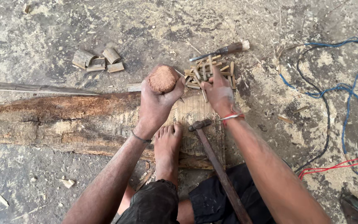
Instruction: The person sits on the floor holding a small wooden block in one hand and a hammer in the other, repeatedly striking small wooden pieces laid on a plank to split or shape them. At times they set the block down, reposition pieces by hand, and pick up a bladed tool to work the wood before resuming hammering.
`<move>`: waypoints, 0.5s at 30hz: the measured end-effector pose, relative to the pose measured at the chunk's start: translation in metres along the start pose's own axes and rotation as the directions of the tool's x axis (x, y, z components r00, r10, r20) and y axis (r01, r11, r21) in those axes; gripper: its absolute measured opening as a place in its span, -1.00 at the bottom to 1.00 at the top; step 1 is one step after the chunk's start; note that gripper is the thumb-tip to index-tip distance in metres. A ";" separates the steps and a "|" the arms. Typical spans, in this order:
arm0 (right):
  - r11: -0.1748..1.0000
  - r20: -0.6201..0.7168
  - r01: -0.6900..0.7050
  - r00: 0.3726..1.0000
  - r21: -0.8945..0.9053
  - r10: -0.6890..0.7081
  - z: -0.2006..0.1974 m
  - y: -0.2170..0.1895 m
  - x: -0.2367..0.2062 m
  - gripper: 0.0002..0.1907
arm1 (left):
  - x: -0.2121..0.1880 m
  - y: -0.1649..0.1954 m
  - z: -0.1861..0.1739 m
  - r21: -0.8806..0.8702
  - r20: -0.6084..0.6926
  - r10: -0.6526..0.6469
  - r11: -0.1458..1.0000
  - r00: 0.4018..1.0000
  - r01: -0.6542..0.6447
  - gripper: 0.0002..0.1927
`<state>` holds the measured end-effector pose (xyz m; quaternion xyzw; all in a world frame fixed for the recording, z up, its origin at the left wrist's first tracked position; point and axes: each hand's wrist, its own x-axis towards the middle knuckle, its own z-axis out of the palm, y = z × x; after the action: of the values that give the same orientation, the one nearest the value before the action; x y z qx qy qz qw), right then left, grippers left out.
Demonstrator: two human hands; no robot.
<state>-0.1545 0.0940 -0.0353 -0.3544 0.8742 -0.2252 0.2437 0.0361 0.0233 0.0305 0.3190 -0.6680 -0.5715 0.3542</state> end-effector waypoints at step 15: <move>0.852 0.036 0.293 0.939 0.433 -0.341 0.022 -0.009 -0.062 -0.65 | 0.054 -0.038 0.004 -0.112 0.101 -0.015 0.993 0.995 0.026 -0.46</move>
<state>-0.0983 0.1283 -0.0308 -0.4447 0.7192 -0.4254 0.3224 0.0041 -0.0253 -0.0011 0.2763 -0.6481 -0.6271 0.3321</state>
